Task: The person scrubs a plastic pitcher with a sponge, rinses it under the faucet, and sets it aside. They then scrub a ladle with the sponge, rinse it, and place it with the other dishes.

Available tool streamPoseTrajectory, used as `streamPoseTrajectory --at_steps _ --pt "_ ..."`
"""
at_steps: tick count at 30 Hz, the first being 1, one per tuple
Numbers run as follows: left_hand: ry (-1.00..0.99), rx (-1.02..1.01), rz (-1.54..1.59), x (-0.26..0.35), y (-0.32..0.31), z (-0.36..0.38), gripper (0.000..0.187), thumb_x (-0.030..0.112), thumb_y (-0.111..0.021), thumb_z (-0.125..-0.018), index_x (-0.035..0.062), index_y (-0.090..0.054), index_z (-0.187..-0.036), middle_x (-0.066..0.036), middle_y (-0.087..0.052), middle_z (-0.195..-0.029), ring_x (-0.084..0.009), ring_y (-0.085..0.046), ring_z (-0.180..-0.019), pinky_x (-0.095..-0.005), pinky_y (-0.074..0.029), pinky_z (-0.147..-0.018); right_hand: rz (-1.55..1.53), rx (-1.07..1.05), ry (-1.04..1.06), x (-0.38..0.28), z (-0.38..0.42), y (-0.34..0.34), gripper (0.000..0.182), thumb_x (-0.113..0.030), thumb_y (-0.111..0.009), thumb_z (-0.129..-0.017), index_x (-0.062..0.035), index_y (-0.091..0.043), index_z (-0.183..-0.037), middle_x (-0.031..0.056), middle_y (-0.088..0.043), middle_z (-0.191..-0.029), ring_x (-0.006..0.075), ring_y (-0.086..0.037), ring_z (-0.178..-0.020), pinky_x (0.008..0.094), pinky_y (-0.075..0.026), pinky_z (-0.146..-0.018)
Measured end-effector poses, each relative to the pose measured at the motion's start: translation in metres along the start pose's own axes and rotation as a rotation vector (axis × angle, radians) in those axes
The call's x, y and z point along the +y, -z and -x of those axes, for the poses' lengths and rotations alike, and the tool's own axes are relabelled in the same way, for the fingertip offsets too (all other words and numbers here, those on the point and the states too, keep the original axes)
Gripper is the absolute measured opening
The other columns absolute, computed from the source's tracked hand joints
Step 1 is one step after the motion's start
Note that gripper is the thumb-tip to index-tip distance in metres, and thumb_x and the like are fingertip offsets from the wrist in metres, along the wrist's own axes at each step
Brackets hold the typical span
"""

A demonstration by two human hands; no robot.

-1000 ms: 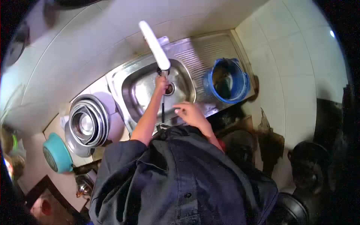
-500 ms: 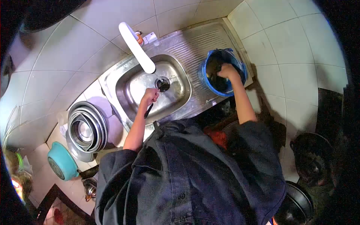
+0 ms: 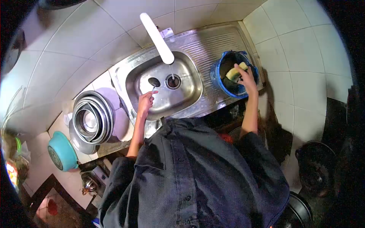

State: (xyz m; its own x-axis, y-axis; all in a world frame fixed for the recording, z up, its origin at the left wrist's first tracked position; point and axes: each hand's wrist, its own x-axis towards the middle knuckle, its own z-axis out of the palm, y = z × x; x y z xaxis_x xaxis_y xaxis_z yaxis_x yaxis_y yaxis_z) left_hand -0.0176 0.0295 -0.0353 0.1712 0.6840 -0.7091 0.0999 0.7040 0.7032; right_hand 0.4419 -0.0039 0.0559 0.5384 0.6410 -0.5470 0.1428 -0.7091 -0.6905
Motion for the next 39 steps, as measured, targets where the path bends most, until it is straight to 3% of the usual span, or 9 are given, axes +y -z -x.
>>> streamPoseTrajectory --at_steps 3,5,10,15,18,21,26,31,39 --pt "-0.091 -0.006 0.034 0.005 0.003 0.014 0.031 0.025 -0.048 -0.097 0.0024 -0.069 -0.096 0.011 -0.034 -0.057 -0.0012 -0.026 -0.046 -0.0205 -0.018 -0.042 -0.453 -0.126 0.069 -0.007 0.031 -0.006 0.085 -0.050 -0.071 -0.080 -0.0100 -0.026 -0.140 0.0143 -0.043 -0.133 0.0284 -0.043 -0.126 0.0589 -0.039 -0.096" --pt "-0.163 0.051 0.051 0.008 -0.001 0.019 0.033 0.027 -0.049 -0.098 0.0013 -0.069 -0.091 0.011 -0.033 -0.057 -0.0008 -0.026 -0.047 -0.0203 -0.018 -0.043 -0.523 -0.074 0.160 -0.009 0.041 -0.009 0.081 -0.041 -0.069 -0.086 -0.0101 -0.021 -0.142 0.0134 -0.039 -0.132 0.0267 -0.048 -0.117 0.0493 -0.046 -0.091" --pt "-0.315 0.034 0.146 0.028 0.008 0.046 0.034 0.029 -0.049 -0.098 0.0004 -0.068 -0.095 0.011 -0.031 -0.059 -0.0004 -0.025 -0.048 -0.0199 -0.018 -0.043 -0.447 -0.197 0.351 -0.034 0.095 -0.024 0.052 -0.043 -0.055 -0.095 -0.0103 -0.047 -0.134 0.0089 -0.063 -0.097 0.0148 -0.060 -0.076 0.0310 -0.052 -0.067" --pt "-0.353 -0.021 0.176 0.034 0.011 0.065 0.034 0.029 -0.048 -0.099 -0.0001 -0.066 -0.098 0.010 -0.032 -0.059 -0.0011 -0.026 -0.047 -0.0197 -0.019 -0.042 -0.407 -0.351 0.525 -0.035 0.131 -0.085 0.047 -0.025 -0.060 -0.095 -0.0091 -0.036 -0.132 0.0086 -0.058 -0.106 0.0165 -0.059 -0.095 0.0323 -0.048 -0.088" --pt "-0.337 -0.008 0.100 0.030 0.010 0.072 0.034 0.028 -0.046 -0.100 0.0014 -0.067 -0.095 0.008 -0.036 -0.058 -0.0026 -0.030 -0.047 -0.0213 -0.023 -0.042 -0.074 -0.418 0.628 -0.038 0.145 -0.139 0.061 -0.040 -0.066 -0.088 -0.0037 -0.035 -0.127 0.0158 -0.059 -0.109 0.0261 -0.060 -0.100 0.0382 -0.045 -0.092" --pt "-0.409 0.103 -0.184 0.027 0.001 0.081 0.032 0.026 -0.045 -0.099 0.0020 -0.066 -0.093 0.007 -0.034 -0.055 -0.0035 -0.030 -0.044 -0.0214 -0.025 -0.040 0.232 -0.358 0.951 -0.062 0.168 -0.192 0.052 -0.044 -0.066 -0.085 -0.0087 -0.053 -0.122 0.0216 -0.060 -0.111 0.0400 -0.059 -0.102 0.0443 -0.048 -0.084" --pt "-0.567 0.136 -0.397 0.027 0.002 0.103 0.035 0.026 -0.049 -0.098 0.0034 -0.066 -0.078 0.004 -0.040 -0.052 -0.0062 -0.035 -0.049 -0.0278 -0.031 -0.047 0.336 -0.156 1.296 -0.071 0.145 -0.273 0.040 -0.042 -0.070 -0.080 -0.0105 -0.065 -0.104 0.0181 -0.063 -0.098 0.0353 -0.064 -0.083 0.0438 -0.051 -0.066" --pt "-0.560 0.179 -0.305 0.009 0.029 0.090 0.036 0.025 -0.050 -0.099 0.0024 -0.062 -0.074 0.005 -0.040 -0.051 -0.0059 -0.034 -0.047 -0.0268 -0.027 -0.045 0.236 -0.223 1.306 -0.080 0.120 -0.306 0.017 -0.026 -0.070 -0.079 -0.0143 -0.070 -0.092 0.0114 -0.065 -0.078 0.0331 -0.065 -0.072 0.0409 -0.050 -0.061" --pt "-0.434 0.121 -0.133 0.019 0.035 0.079 0.036 0.025 -0.049 -0.097 0.0025 -0.064 -0.072 0.003 -0.039 -0.048 -0.0059 -0.036 -0.047 -0.0279 -0.030 -0.045 0.175 -0.266 1.159 -0.085 0.135 -0.307 0.033 -0.041 -0.062 -0.087 -0.0100 -0.067 -0.100 0.0195 -0.064 -0.086 0.0395 -0.063 -0.079 0.0456 -0.050 -0.068"
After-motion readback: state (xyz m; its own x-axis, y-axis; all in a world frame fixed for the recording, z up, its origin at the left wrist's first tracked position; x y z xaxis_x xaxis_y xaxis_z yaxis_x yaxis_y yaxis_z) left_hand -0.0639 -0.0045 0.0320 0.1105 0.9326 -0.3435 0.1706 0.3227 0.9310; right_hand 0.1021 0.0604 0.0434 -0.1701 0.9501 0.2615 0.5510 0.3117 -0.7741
